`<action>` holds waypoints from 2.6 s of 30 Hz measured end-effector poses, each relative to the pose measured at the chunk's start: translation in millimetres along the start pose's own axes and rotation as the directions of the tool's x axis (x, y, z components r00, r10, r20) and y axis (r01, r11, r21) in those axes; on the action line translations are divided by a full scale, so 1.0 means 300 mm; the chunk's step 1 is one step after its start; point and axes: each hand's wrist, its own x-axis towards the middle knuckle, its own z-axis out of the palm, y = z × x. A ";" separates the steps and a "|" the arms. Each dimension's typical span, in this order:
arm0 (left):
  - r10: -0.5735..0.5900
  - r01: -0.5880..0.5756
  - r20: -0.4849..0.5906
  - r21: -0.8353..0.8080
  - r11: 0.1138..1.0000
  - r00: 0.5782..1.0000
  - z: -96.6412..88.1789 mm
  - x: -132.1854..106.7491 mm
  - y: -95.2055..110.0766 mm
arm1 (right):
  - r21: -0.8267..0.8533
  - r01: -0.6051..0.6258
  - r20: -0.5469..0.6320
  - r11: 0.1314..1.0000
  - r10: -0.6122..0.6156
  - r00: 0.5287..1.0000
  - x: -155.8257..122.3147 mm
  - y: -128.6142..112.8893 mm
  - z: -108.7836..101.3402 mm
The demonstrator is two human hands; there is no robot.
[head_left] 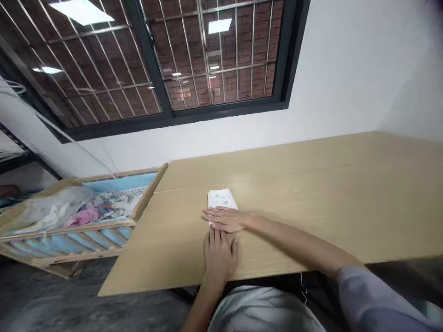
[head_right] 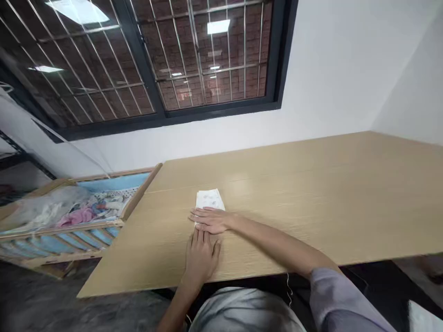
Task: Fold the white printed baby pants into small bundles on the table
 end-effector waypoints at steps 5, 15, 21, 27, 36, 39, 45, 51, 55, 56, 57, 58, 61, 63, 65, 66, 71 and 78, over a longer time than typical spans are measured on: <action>-0.002 0.003 -0.031 0.028 1.000 1.000 0.018 0.003 -0.001 | -0.040 -0.117 -0.057 0.992 0.114 0.992 0.029 0.121 -0.030; -0.011 0.011 0.028 0.017 1.000 1.000 0.013 0.002 -0.011 | -0.089 -0.284 -0.124 0.955 0.272 0.954 0.100 0.294 -0.119; 0.130 -0.124 0.106 -0.064 0.990 0.986 -0.009 0.038 -0.118 | 0.042 -0.296 -0.198 0.954 0.299 0.933 -0.027 0.215 -0.196; 0.319 -0.302 0.124 -0.139 0.943 0.940 -0.071 0.141 -0.274 | -0.027 -0.167 -0.312 0.986 0.150 0.938 -0.252 0.032 -0.161; 0.429 -0.441 0.188 0.025 0.897 0.884 -0.116 0.174 -0.280 | -0.167 -0.283 -0.401 0.945 0.197 0.894 -0.326 -0.068 -0.047; 0.435 -0.446 0.176 0.021 0.895 0.883 -0.128 0.156 -0.272 | -0.168 -0.266 -0.381 0.949 0.187 0.906 -0.329 -0.107 -0.066; 0.397 -0.379 0.151 -0.134 0.916 0.905 -0.170 0.170 -0.226 | 0.091 -0.195 -0.210 0.976 0.211 0.955 -0.344 -0.108 -0.167; 0.240 -0.129 0.261 -0.380 0.916 0.935 -0.164 0.312 -0.237 | 0.316 -0.301 -0.187 0.900 0.370 0.910 -0.275 -0.012 -0.210; 0.128 -0.053 0.213 -0.326 0.944 0.969 -0.125 0.420 -0.243 | 0.348 -0.388 -0.308 0.854 0.495 0.813 -0.210 0.080 -0.183; 0.094 -0.030 0.197 -0.306 0.951 0.976 -0.112 0.442 -0.239 | 0.358 -0.418 -0.324 0.835 0.531 0.783 -0.194 0.103 -0.172; 0.059 -0.006 0.179 -0.284 0.959 0.982 -0.099 0.461 -0.233 | 0.362 -0.453 -0.335 0.814 0.568 0.752 -0.177 0.124 -0.161; 0.024 0.018 0.159 -0.260 0.965 0.987 -0.084 0.477 -0.226 | 0.358 -0.495 -0.346 0.792 0.605 0.717 -0.161 0.142 -0.150; -0.061 0.078 0.094 -0.197 0.977 0.994 -0.038 0.503 -0.205 | 0.318 -0.621 -0.379 0.716 0.696 0.609 -0.115 0.177 -0.123; -0.101 0.110 0.058 -0.167 0.980 0.993 -0.008 0.508 -0.198 | 0.300 -0.665 -0.399 0.684 0.724 0.564 -0.090 0.184 -0.110; -0.136 0.140 0.035 -0.149 0.979 0.990 0.019 0.509 -0.197 | 0.293 -0.694 -0.413 0.657 0.742 0.528 -0.073 0.179 -0.097; -0.150 0.153 0.029 -0.145 0.978 0.988 0.030 0.510 -0.198 | 0.291 -0.710 -0.418 0.641 0.753 0.508 -0.068 0.174 -0.092; -0.157 0.152 -0.015 -0.167 0.974 0.987 0.048 0.513 -0.194 | 0.225 -0.761 -0.538 0.608 0.729 0.423 -0.064 0.113 -0.078; 0.103 -0.127 -0.099 -0.279 0.952 0.990 0.042 0.465 -0.151 | -0.110 -0.469 -0.552 0.876 0.339 0.762 -0.053 0.010 -0.052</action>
